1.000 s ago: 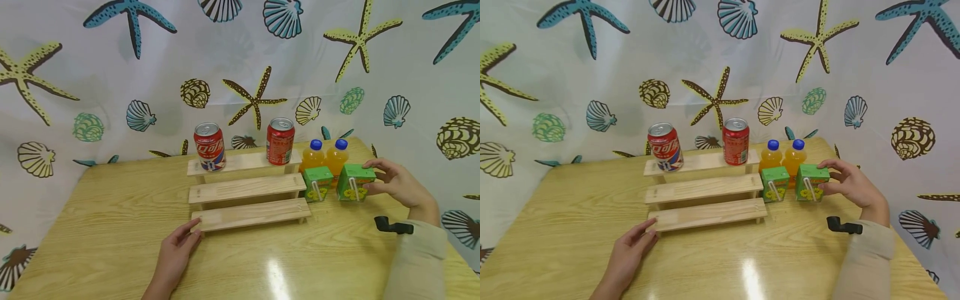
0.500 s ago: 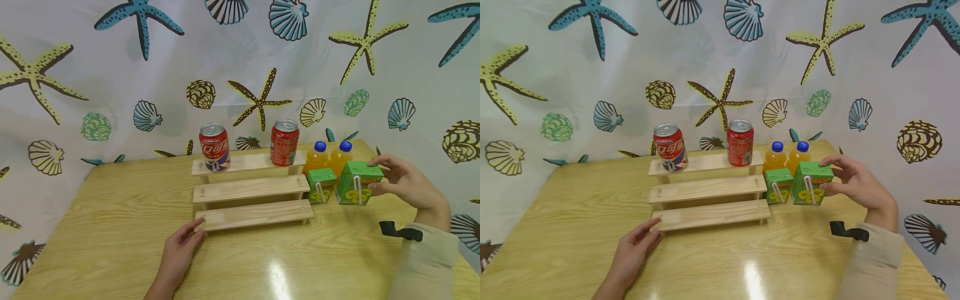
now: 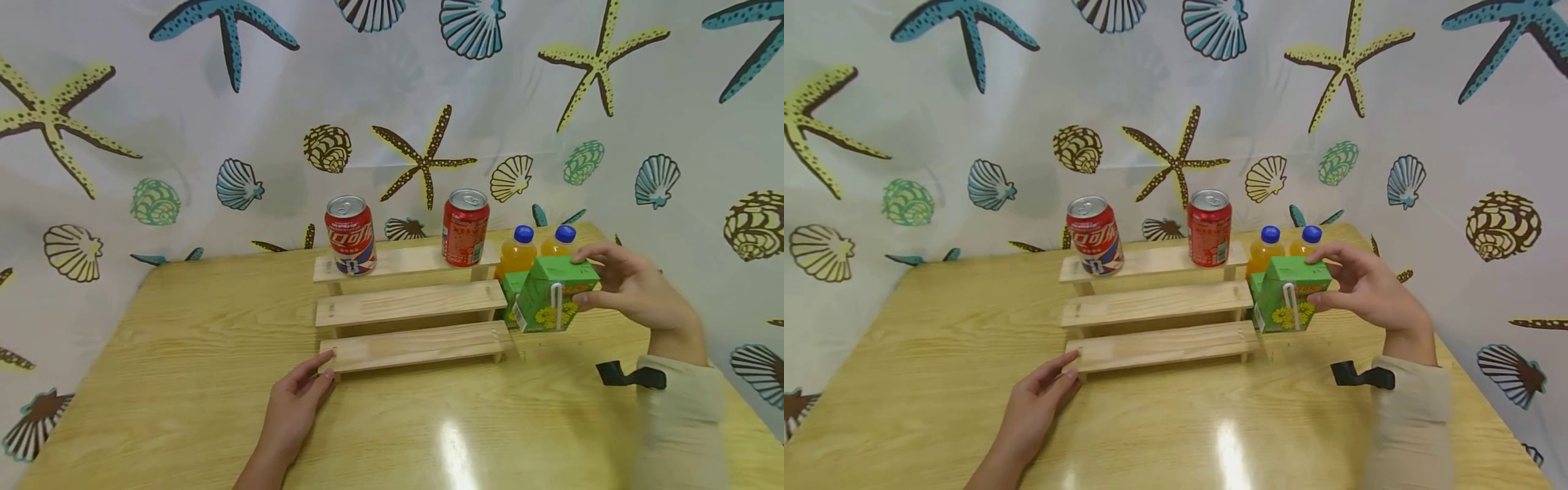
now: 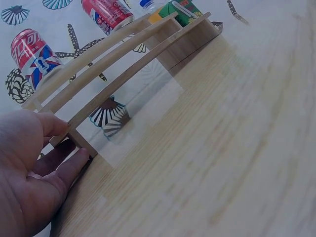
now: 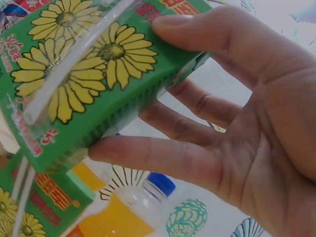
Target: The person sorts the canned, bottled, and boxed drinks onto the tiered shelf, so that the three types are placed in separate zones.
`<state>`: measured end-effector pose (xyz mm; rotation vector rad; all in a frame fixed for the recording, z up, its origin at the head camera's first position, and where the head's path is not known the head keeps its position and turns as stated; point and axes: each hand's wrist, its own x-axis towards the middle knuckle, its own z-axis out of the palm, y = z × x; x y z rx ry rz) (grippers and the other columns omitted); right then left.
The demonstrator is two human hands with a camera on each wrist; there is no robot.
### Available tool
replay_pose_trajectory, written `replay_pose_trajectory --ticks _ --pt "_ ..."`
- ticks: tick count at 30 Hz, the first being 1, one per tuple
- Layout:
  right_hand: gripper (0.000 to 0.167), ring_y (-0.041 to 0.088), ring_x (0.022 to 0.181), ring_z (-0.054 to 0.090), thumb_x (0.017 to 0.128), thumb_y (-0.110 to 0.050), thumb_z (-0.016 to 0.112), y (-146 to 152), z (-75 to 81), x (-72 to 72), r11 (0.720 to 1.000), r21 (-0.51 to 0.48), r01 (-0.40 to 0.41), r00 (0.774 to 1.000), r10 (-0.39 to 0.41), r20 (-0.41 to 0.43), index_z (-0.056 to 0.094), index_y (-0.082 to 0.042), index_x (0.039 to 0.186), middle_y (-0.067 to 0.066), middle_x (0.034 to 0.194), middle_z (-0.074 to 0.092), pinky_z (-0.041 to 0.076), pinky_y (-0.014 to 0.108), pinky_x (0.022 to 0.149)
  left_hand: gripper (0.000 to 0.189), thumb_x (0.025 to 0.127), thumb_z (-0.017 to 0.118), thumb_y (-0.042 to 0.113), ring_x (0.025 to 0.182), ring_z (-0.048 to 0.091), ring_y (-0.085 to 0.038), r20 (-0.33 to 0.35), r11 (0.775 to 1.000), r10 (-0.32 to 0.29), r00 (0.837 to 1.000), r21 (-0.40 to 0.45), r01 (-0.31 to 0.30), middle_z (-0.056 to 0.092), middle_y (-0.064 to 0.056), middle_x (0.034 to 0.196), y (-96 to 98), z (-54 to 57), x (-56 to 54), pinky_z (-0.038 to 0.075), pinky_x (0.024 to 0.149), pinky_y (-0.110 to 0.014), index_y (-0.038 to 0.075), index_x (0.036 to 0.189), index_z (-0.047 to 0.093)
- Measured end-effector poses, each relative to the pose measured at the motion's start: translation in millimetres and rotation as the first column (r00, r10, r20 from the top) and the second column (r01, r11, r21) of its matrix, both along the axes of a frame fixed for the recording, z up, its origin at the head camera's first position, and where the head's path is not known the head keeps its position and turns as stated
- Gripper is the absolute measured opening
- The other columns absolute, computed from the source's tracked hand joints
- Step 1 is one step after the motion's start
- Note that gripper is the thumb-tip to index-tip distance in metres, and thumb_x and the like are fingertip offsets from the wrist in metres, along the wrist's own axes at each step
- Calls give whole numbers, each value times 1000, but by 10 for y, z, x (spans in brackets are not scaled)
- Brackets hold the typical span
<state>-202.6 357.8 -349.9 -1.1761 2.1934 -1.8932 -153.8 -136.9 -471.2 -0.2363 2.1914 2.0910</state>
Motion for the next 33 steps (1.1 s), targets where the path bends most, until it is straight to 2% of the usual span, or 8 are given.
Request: replay_pose_trajectory --ticks 7,11,16,25,33 --pt "54 14 110 65 79 27 65 -258 26 -68 999 45 -5 999 7 -32 52 -1 124 5 122 55 62 25 79 37 100 60 8 106 67 -7 -8 1000 -3 1000 10 3 52 -3 145 -7 -12 -5 55 96 -19 8 137 60" --pt "52 15 110 65 81 24 66 -469 7 -134 997 56 -47 999 48 -16 51 -2 123 6 120 56 63 28 78 36 100 60 8 105 67 -6 -7 1000 3 1000 0 -3 51 -4 144 -19 -2 1 55 95 -18 9 137 60" --pt "50 15 106 65 82 24 64 -683 -27 -179 993 54 -106 994 105 15 51 -2 123 6 122 57 64 30 70 37 101 58 6 104 67 -7 -13 1000 0 1000 24 0 49 -6 146 -20 14 6 55 96 -19 5 138 59" --pt "46 18 103 64 84 11 72 -1030 31 -239 980 190 -62 998 56 37 54 -3 124 3 126 59 65 39 73 38 101 59 8 107 67 -4 17 999 -8 1000 34 8 47 -4 148 -39 6 3 55 96 -19 9 139 59" --pt "45 19 104 64 85 10 72 -1186 28 -270 987 162 -23 1000 21 10 53 -2 124 3 125 56 65 40 67 37 101 59 8 107 67 -6 19 1000 -6 1000 30 6 51 -6 144 -32 1 -7 56 96 -20 10 138 60"
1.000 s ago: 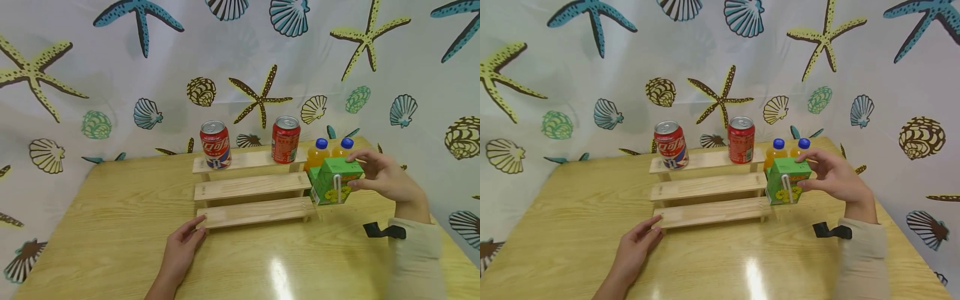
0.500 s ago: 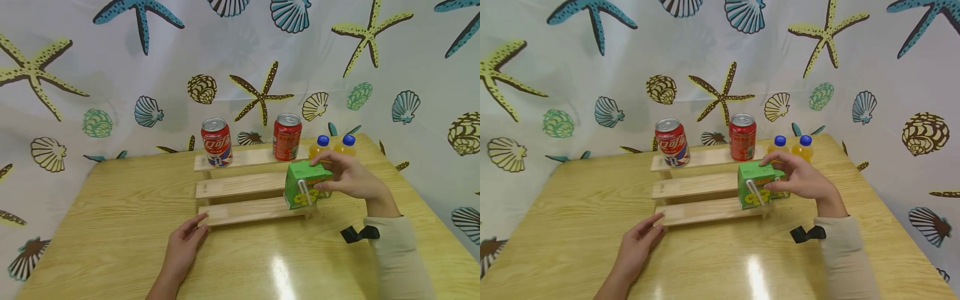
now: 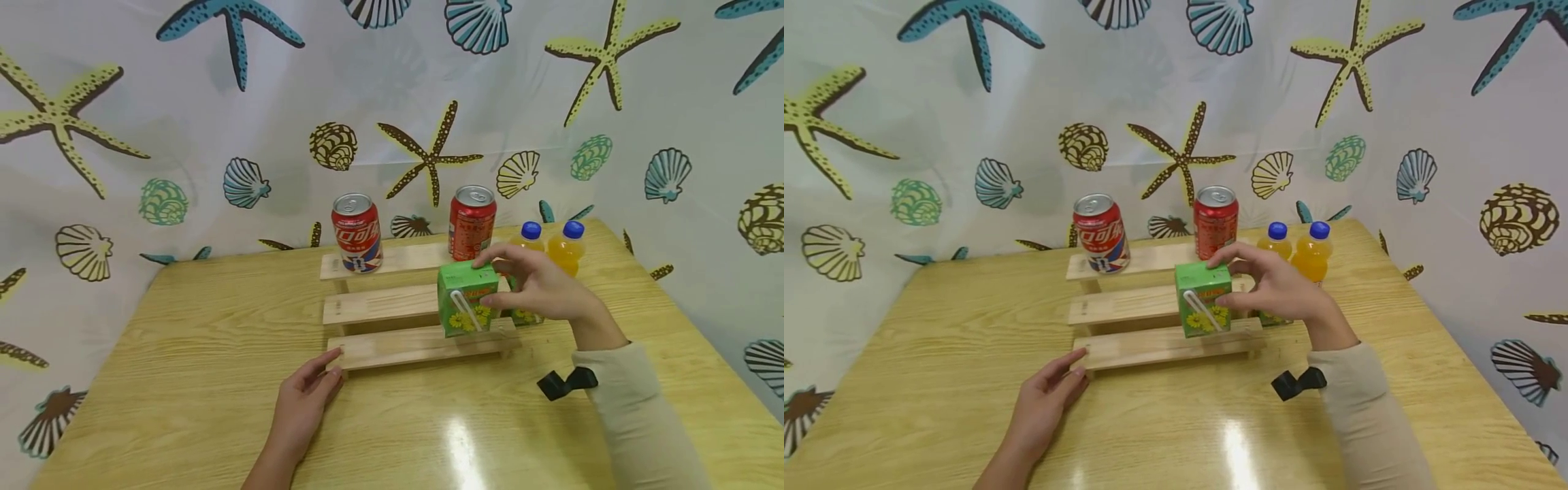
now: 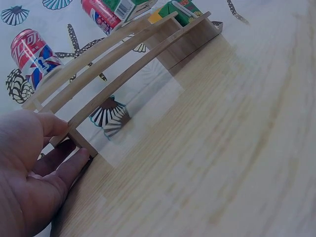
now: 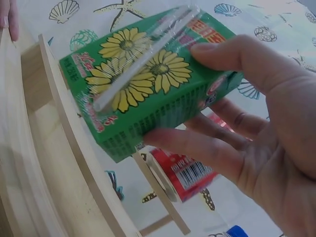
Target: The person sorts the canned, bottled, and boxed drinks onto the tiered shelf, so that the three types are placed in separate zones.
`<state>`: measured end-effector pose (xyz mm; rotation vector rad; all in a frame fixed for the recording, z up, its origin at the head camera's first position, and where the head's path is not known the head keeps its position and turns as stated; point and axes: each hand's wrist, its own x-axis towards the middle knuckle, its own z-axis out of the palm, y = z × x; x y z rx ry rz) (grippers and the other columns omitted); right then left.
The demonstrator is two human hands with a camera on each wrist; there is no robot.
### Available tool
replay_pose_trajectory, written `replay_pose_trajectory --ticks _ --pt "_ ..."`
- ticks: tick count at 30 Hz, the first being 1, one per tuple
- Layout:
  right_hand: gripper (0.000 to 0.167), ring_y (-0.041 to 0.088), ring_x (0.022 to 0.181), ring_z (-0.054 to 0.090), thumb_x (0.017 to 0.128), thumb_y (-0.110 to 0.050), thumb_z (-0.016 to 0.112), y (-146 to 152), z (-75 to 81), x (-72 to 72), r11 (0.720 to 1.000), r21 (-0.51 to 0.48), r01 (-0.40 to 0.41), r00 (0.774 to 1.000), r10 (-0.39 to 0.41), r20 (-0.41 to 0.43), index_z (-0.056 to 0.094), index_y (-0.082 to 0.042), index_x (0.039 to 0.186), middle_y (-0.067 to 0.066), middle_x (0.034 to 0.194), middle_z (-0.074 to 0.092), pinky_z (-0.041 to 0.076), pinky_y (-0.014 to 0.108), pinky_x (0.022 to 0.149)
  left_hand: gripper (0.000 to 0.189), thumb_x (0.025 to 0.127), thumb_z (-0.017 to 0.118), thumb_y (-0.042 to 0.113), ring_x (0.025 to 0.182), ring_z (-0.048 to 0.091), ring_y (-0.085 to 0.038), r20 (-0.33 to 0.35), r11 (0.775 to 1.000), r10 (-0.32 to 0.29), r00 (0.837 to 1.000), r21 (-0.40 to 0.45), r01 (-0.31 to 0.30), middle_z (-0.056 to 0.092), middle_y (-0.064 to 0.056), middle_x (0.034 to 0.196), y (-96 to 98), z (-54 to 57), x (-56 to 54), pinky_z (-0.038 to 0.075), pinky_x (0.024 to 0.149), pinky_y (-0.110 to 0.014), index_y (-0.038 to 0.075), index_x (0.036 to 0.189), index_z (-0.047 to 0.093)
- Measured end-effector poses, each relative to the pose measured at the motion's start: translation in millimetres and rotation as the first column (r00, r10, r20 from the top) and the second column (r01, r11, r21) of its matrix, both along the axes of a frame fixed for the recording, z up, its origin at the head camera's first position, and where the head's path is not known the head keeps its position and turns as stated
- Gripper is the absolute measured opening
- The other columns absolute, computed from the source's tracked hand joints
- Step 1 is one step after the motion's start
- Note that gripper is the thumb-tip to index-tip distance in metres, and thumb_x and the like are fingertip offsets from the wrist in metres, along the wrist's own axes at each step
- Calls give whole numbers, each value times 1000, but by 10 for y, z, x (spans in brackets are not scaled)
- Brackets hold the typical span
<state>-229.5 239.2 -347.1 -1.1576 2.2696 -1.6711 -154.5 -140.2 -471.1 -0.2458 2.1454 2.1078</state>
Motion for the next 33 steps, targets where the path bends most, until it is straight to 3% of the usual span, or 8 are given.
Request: replay_pose_trajectory --ticks 6,13,20,28,33 --pt "45 17 111 63 86 8 73 -199 34 0 998 -34 49 999 -49 17 53 -1 125 10 129 55 65 41 72 37 101 58 7 107 67 -6 -7 1000 4 1000 -2 -4 50 -7 144 -9 -7 1 56 95 -19 9 138 60" --pt "44 20 109 64 88 2 74 -464 72 -2 996 7 87 995 -87 47 54 -5 127 18 124 62 65 39 74 37 101 59 6 106 68 -6 -24 1000 4 1000 -6 -4 50 -7 145 -12 -9 8 56 95 -19 8 138 59" --pt "45 30 111 61 89 0 74 -706 61 -56 994 -4 108 992 -108 66 55 -8 128 14 133 56 65 36 75 37 100 61 8 105 68 -6 -41 1000 4 999 -8 -4 50 -7 146 -9 -9 5 56 94 -19 8 137 60" --pt "43 29 114 64 88 -3 75 -899 5 -143 991 40 128 992 -128 14 58 -9 127 11 133 58 63 37 82 38 100 62 10 106 67 -6 -37 1000 0 999 -9 -1 52 -13 142 7 13 14 55 95 -18 9 138 60" --pt "42 28 115 64 89 -6 76 -1001 -24 -186 990 48 132 991 -132 14 58 -11 127 9 133 59 62 40 87 37 99 62 9 106 68 -7 -39 1000 6 999 -21 -7 52 -10 144 -10 2 18 56 94 -18 8 136 61"
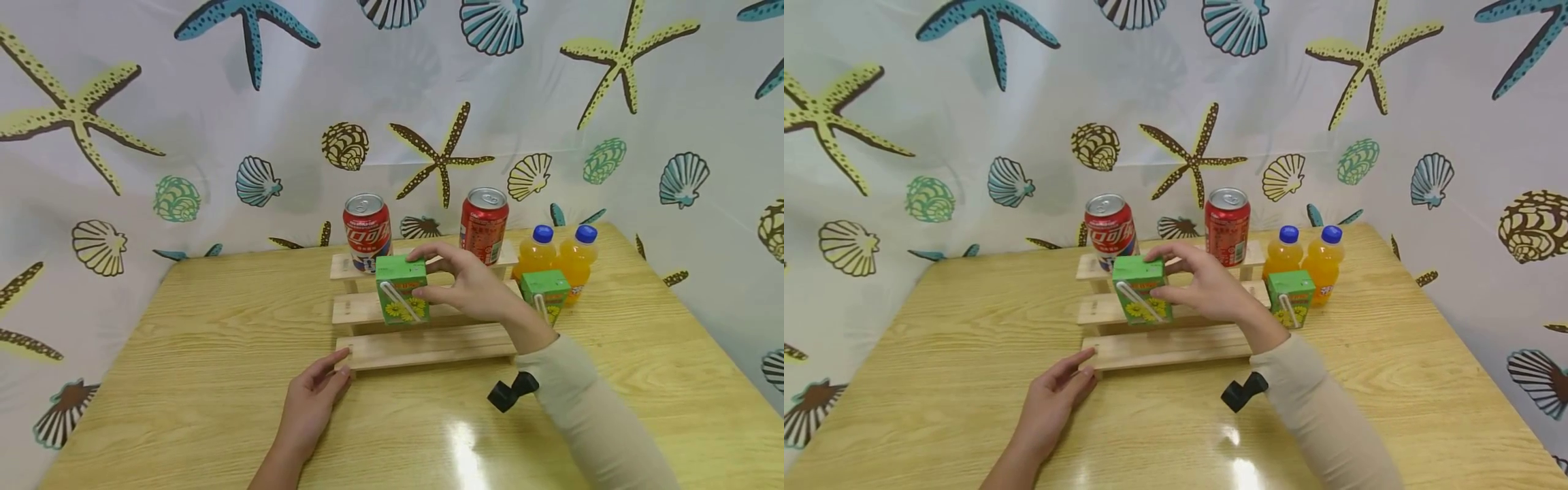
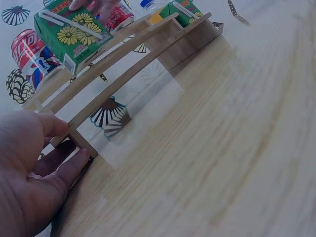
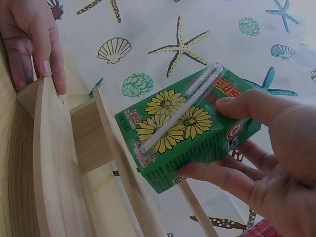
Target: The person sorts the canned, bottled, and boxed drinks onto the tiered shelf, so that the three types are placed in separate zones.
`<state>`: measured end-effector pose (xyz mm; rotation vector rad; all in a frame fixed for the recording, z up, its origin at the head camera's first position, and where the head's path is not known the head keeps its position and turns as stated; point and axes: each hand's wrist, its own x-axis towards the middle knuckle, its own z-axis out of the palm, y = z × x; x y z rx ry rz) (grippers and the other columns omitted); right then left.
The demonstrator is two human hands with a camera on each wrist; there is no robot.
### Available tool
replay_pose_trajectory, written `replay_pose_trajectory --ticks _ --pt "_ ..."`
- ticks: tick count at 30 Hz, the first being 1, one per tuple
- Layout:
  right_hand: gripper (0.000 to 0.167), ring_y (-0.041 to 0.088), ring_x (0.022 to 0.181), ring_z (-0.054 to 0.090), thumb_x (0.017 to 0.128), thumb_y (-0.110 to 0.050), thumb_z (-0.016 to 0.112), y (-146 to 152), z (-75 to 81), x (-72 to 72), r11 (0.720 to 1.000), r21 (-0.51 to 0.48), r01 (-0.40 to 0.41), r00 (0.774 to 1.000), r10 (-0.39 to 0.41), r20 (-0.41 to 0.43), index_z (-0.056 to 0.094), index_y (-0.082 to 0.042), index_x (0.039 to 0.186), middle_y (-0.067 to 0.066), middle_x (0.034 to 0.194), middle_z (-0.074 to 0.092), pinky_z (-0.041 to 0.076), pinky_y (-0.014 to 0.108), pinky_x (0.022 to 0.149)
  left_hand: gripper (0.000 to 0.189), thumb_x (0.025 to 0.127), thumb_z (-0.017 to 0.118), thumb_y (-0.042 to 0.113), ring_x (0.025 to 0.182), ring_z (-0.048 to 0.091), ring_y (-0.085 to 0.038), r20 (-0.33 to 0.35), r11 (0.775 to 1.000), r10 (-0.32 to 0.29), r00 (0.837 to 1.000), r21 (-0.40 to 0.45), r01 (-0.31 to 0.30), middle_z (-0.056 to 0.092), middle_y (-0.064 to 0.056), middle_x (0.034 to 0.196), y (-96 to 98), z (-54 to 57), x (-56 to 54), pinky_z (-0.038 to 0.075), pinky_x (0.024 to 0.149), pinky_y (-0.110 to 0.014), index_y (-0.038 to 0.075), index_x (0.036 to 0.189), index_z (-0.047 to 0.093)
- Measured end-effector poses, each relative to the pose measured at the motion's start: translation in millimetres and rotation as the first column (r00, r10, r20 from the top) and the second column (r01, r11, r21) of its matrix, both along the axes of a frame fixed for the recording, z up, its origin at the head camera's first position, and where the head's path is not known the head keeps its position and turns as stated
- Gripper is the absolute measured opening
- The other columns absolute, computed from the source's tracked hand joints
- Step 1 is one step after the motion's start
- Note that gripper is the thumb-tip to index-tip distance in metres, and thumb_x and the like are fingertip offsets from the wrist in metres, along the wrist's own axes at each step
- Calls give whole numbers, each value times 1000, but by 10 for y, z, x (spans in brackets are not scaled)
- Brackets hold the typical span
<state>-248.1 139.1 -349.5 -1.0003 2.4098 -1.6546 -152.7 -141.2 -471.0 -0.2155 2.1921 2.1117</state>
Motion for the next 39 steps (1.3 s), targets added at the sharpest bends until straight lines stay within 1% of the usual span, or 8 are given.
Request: replay_pose_trajectory --ticks 4,10,13,17,22,30,33,39 --pt "42 28 115 64 89 -6 76 -65 -22 -36 1000 -5 1 1000 -1 -6 59 -12 126 9 134 59 60 42 91 37 99 62 9 107 68 -8 -4 1000 -2 1000 2 2 50 -9 146 -9 -16 -1 56 95 -19 7 136 60" --pt "44 29 115 63 89 -7 76 -147 -40 -69 1000 -9 4 1000 -4 -4 58 -13 128 8 134 59 56 51 99 37 100 60 7 109 67 -9 17 1000 -3 1000 11 3 50 -8 146 -9 -28 3 55 96 -20 8 137 60" --pt "44 29 115 63 89 -9 76 -186 -33 -77 1000 -8 13 1000 -13 -4 58 -15 129 7 134 59 55 50 100 37 99 61 7 108 67 -9 22 1000 0 1000 20 -1 51 -8 146 -5 -29 3 55 96 -20 8 136 61" --pt "43 27 115 63 90 -9 75 -227 -22 -90 1000 -11 22 1000 -22 2 58 -17 129 6 134 59 57 45 98 37 99 62 9 107 67 -8 12 1000 4 1000 30 -4 50 -9 146 3 -26 -3 56 95 -19 8 136 61" --pt "45 28 115 64 89 -7 75 -262 -27 -97 999 -25 38 999 -38 6 58 -15 130 6 137 57 59 40 95 37 99 62 8 107 67 -9 6 999 1 1000 39 -1 51 -10 145 9 -15 -7 56 95 -20 8 136 61" --pt "45 30 114 64 88 -5 76 -362 -76 -139 998 -55 36 998 -38 -49 57 -11 128 10 136 57 55 49 100 37 99 62 8 106 68 -8 1 999 5 1000 37 -5 53 -11 143 5 -6 -1 56 95 -19 8 136 61" --pt "44 32 115 64 88 -4 76 -394 -112 -147 996 -76 42 998 -45 -44 57 -9 128 12 137 55 54 49 103 38 99 62 9 105 67 -7 4 999 6 1000 45 -6 53 -12 144 6 -4 6 56 95 -19 7 137 60" --pt "46 32 118 62 89 -3 75 -433 -163 -143 993 -102 56 998 -60 -31 55 -8 130 12 133 55 53 43 106 39 99 62 9 106 67 -7 10 999 6 1000 35 -6 50 -12 147 -15 2 22 56 95 -19 7 138 59"
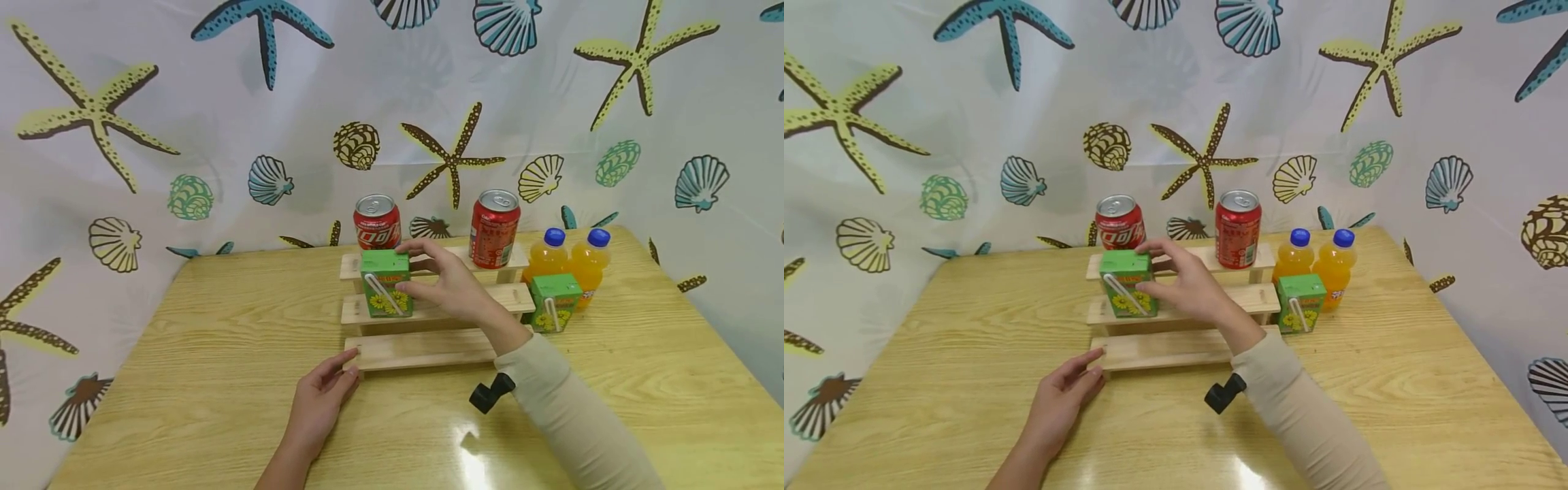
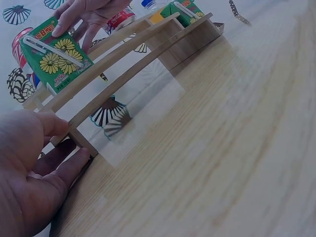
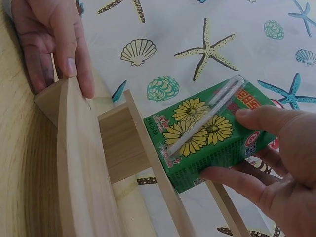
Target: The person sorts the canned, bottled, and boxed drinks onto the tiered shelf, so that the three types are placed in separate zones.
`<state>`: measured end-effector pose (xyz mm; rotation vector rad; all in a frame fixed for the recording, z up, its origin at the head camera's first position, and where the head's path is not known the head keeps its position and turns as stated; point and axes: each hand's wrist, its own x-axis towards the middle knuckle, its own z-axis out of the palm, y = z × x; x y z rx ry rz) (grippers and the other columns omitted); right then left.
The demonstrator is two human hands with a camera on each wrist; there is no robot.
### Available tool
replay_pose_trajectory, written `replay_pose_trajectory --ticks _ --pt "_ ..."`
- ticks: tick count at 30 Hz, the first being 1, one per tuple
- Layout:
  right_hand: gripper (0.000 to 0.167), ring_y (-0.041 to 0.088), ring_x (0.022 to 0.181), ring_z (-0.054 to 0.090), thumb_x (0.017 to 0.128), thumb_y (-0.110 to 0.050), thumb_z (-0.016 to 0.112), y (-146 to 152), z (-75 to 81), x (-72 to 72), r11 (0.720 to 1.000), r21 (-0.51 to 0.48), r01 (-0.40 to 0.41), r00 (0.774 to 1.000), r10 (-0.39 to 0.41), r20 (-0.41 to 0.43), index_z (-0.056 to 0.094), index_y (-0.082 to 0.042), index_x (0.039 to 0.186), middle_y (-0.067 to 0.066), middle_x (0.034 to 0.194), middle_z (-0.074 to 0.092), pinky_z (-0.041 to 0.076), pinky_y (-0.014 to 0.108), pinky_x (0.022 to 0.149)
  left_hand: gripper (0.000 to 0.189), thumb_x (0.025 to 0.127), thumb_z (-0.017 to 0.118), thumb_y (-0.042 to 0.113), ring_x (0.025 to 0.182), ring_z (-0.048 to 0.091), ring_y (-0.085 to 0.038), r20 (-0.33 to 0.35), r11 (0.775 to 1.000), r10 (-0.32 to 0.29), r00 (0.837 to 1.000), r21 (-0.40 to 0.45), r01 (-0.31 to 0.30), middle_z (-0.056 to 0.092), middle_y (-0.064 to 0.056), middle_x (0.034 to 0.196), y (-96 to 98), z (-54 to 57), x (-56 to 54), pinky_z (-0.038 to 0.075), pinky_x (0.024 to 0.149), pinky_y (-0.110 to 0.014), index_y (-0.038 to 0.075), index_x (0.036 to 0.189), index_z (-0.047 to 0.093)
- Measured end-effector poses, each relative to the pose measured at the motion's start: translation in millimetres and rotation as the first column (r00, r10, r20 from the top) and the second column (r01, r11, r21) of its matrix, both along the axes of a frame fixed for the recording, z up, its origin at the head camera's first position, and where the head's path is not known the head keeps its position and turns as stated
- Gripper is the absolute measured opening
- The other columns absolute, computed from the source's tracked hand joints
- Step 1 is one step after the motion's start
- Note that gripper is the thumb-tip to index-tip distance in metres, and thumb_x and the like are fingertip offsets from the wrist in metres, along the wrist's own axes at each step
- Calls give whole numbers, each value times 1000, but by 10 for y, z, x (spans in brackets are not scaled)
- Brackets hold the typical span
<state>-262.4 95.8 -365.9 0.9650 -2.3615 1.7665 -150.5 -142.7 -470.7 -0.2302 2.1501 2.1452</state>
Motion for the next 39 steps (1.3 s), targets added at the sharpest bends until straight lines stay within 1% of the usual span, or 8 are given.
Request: replay_pose_trajectory --ticks 3,10,18,21,24,31,36,39 --pt "49 33 120 61 88 -2 75 -1 -15 14 1000 6 16 1000 -16 -18 53 -6 132 14 134 55 52 41 107 39 99 62 9 106 67 -8 1 1000 1 1000 -4 -1 51 -12 146 6 -3 -2 56 94 -19 7 138 60" --pt "61 34 127 58 86 -3 78 100 -43 61 998 -38 53 997 -51 65 49 -12 140 13 137 54 62 38 90 37 99 64 11 109 67 -12 8 1000 8 1000 -27 -7 55 -11 141 6 -26 -23 56 94 -19 10 136 62" --pt "62 33 129 55 84 -3 79 370 -63 171 995 -89 40 996 -33 77 52 -12 139 13 138 54 57 43 101 36 99 62 9 111 67 -13 1 999 7 1000 -44 -7 51 -5 147 7 -40 -49 57 94 -20 11 135 62" --pt "59 29 130 55 86 -5 79 498 -50 201 999 -46 23 995 -19 94 54 -14 138 9 138 56 55 44 103 37 99 62 9 110 67 -12 5 999 2 1000 -36 -2 52 -5 146 30 -38 -61 56 95 -20 11 136 62" --pt "57 28 133 53 87 -9 79 652 -12 213 998 42 -44 996 40 86 54 -13 139 10 142 55 52 45 107 37 99 62 8 110 67 -11 13 999 6 1000 -37 -6 52 -5 146 55 -44 -67 56 95 -20 11 136 62" --pt "56 25 133 51 87 -12 79 1155 172 324 952 250 -176 984 175 26 57 -11 138 7 143 55 48 52 110 37 99 62 9 111 66 -13 14 999 -8 1000 -34 8 50 -5 147 51 -51 -48 56 95 -20 11 136 62" --pt "56 12 126 55 87 -13 79 1564 286 396 935 324 -146 989 143 33 57 -14 138 3 143 54 52 56 104 37 99 62 9 111 67 -12 4 999 -7 1000 -49 8 51 -5 147 21 -54 -35 56 95 -20 11 136 62" --pt "56 6 122 56 86 -12 80 1804 295 426 937 345 -53 998 56 0 58 -15 137 5 142 53 57 45 99 37 99 62 10 110 67 -10 0 999 -9 1000 -52 9 51 -5 146 3 -57 -32 56 94 -20 11 136 62"
